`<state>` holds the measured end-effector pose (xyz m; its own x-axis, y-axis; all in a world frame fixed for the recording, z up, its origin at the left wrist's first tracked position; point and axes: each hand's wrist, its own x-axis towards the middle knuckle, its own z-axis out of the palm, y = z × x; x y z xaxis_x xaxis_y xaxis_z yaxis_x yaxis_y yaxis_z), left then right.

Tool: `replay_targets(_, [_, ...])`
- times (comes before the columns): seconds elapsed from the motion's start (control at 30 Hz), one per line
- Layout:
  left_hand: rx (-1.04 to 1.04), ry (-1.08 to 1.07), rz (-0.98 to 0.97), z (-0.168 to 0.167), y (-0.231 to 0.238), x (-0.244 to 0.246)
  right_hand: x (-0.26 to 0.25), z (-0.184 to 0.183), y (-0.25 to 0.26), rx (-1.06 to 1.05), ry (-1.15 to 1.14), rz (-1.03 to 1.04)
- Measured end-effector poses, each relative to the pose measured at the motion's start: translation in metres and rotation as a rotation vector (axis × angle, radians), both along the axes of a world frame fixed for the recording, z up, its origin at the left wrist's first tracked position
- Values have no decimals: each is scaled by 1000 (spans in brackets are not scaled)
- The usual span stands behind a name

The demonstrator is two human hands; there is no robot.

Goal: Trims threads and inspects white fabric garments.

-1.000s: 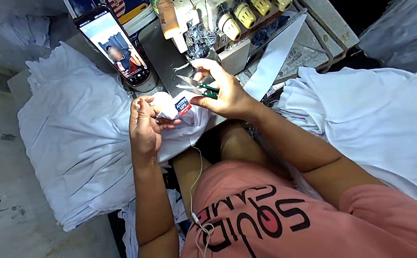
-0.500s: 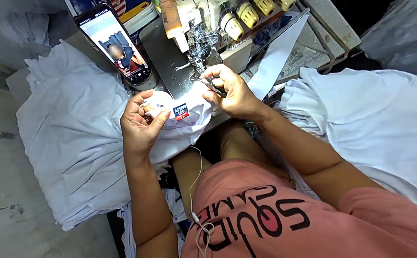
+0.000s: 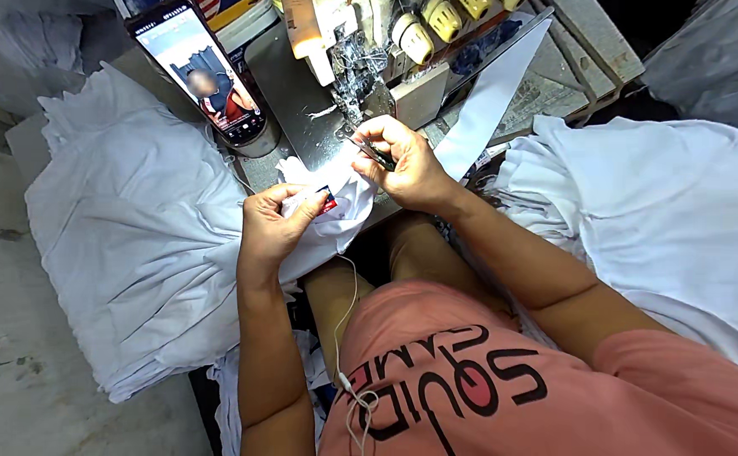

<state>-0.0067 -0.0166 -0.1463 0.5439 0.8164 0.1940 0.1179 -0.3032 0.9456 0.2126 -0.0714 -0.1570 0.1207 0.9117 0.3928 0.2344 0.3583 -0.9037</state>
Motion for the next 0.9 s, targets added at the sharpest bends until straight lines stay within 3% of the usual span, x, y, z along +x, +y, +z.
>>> replay_targets(0.3, [-43,-41,-6,-4,-1,1,-3,-2,2,-33,43,-4])
replay_targets(0.57, [0,-64,-9,-4,-2,4,-13,2,-6,92,-156,-149])
replay_targets(0.7, [19,-81,-36,-5,0,3,-10,5,-14,9,-152,-37])
replay_targets(0.9, [-2,-92,-55,-2,-1,5,-6,3,-14,9,-197,-65])
